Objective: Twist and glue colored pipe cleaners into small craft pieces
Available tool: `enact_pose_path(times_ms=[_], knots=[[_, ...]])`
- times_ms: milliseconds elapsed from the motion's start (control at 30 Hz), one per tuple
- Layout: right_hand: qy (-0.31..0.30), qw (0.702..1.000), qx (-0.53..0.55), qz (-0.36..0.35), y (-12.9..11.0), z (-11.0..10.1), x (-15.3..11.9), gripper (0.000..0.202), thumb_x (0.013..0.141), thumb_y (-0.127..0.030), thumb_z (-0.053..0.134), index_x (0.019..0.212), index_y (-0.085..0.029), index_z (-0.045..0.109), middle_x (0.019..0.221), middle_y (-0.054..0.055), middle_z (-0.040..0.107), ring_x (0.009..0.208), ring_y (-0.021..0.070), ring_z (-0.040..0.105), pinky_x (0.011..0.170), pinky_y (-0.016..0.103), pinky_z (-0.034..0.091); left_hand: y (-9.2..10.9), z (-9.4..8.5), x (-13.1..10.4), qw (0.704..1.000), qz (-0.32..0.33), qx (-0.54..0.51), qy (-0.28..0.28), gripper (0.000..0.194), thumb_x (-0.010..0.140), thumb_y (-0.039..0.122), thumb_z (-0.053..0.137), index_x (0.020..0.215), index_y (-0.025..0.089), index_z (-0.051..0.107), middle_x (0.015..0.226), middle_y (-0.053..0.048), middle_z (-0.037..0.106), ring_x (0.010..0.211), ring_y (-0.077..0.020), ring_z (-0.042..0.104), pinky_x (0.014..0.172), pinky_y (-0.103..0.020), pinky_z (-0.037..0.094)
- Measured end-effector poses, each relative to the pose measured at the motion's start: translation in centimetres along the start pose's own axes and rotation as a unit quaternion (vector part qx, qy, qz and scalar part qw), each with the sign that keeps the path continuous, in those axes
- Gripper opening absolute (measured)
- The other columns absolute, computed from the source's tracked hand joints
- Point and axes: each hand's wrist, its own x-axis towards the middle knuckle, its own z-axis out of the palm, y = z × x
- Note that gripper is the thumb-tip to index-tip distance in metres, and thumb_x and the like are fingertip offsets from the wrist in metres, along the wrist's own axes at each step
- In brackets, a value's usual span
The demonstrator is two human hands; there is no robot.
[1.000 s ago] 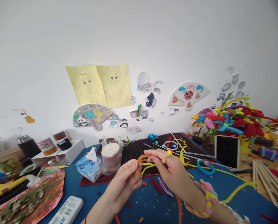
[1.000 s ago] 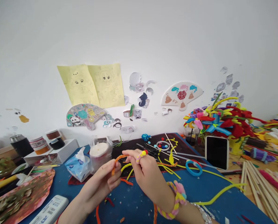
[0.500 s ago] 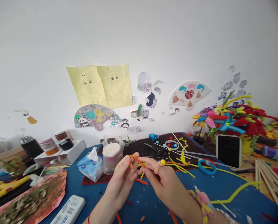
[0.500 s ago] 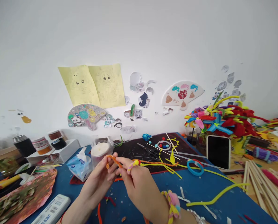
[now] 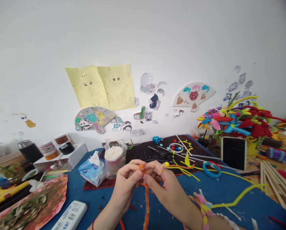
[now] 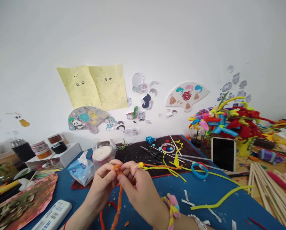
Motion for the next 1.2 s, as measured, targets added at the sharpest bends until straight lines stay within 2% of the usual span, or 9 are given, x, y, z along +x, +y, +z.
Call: enact_pose_path(times_ms=[133,233,333,467,667,867,967,1033,1200], knots=[[0.008,0.999,0.034,0.002,0.2,0.2,0.1,0.014,0.090,-0.029,0.048,0.097,-0.019,0.054,0.088,0.003,0.063,0.082,0.0139,0.062,0.076,0.027,0.049,0.1,-0.2,0.0,0.999,0.025,0.017,-0.022,0.015,0.066,0.029,0.077,0.064,0.018,0.067,0.086,-0.001,0.058,0.051,-0.0040,0.046,0.044,-0.015,0.035],[0.003,0.999,0.052,0.013,0.1,0.2,0.1,0.016,0.090,-0.030,0.048,0.098,-0.019,0.055,0.087,0.002,0.062,0.079,0.0127,0.061,0.070,0.023,0.051,0.3,-0.5,0.1,0.997,0.041,0.042,-0.042,0.012,0.068,0.026,0.075,0.077,0.022,0.068,0.084,0.000,0.058,0.054,-0.0056,0.047,0.047,-0.016,0.038],[0.000,1.000,0.025,0.012,-0.3,0.1,0.0,0.017,0.089,-0.030,0.048,0.096,-0.018,0.058,0.082,0.001,0.061,0.074,0.0115,0.061,0.066,0.021,0.050,0.9,-1.0,0.4,0.989,0.064,0.103,-0.082,0.020,0.071,0.024,0.073,0.091,0.025,0.070,0.085,-0.003,0.059,0.062,-0.0094,0.051,0.055,-0.020,0.043],[-0.009,0.999,-0.040,-0.007,-0.4,-0.3,0.1,0.020,0.090,-0.028,0.047,0.101,-0.019,0.060,0.078,0.001,0.062,0.072,0.0116,0.060,0.069,0.023,0.050,1.8,-1.5,0.7,0.977,0.082,0.154,-0.120,0.009,0.072,0.023,0.071,0.080,0.024,0.075,0.087,-0.006,0.060,0.074,-0.0155,0.056,0.058,-0.022,0.047],[0.045,0.983,-0.165,-0.060,-0.2,-0.9,0.3,0.017,0.088,-0.022,0.047,0.097,-0.021,0.062,0.085,0.002,0.063,0.073,0.0126,0.059,0.068,0.025,0.048,2.1,-2.0,1.0,0.971,0.063,0.211,-0.091,0.017,0.072,0.022,0.072,0.089,0.023,0.075,0.087,-0.006,0.061,0.055,-0.0087,0.051,0.050,-0.021,0.043],[0.074,0.966,-0.226,-0.101,-0.1,-1.2,0.4,0.017,0.088,-0.020,0.045,0.095,-0.021,0.061,0.082,0.001,0.061,0.071,0.0124,0.058,0.065,0.025,0.045,1.9,-1.7,1.0,0.970,0.079,0.217,-0.069,0.012,0.073,0.022,0.070,0.083,0.022,0.075,0.080,-0.005,0.063,0.049,-0.0106,0.055,0.048,-0.024,0.046],[0.076,0.966,-0.226,-0.098,-0.3,-1.2,0.4,0.017,0.088,-0.020,0.046,0.094,-0.022,0.061,0.082,0.001,0.061,0.070,0.0117,0.058,0.065,0.024,0.046,1.9,-1.6,0.8,0.962,0.113,0.241,-0.056,0.010,0.071,0.021,0.071,0.081,0.022,0.075,0.076,-0.005,0.065,0.047,-0.0125,0.057,0.046,-0.024,0.047],[0.071,0.967,-0.225,-0.098,-0.3,-1.3,0.4,0.016,0.088,-0.020,0.047,0.094,-0.022,0.062,0.082,0.000,0.062,0.070,0.0112,0.058,0.066,0.023,0.046,2.0,-1.6,0.7,0.947,0.152,0.279,-0.049,0.010,0.071,0.019,0.071,0.080,0.022,0.075,0.073,-0.005,0.066,0.048,-0.0142,0.058,0.046,-0.025,0.048],[0.052,0.968,-0.227,-0.096,-0.2,-1.5,0.3,0.015,0.087,-0.024,0.051,0.095,-0.024,0.063,0.081,-0.001,0.063,0.072,0.0117,0.059,0.066,0.023,0.046,2.2,-2.0,0.6,0.910,0.228,0.340,-0.064,0.017,0.074,0.014,0.068,0.083,0.026,0.075,0.061,-0.004,0.069,0.058,-0.0189,0.062,0.059,-0.030,0.050]])
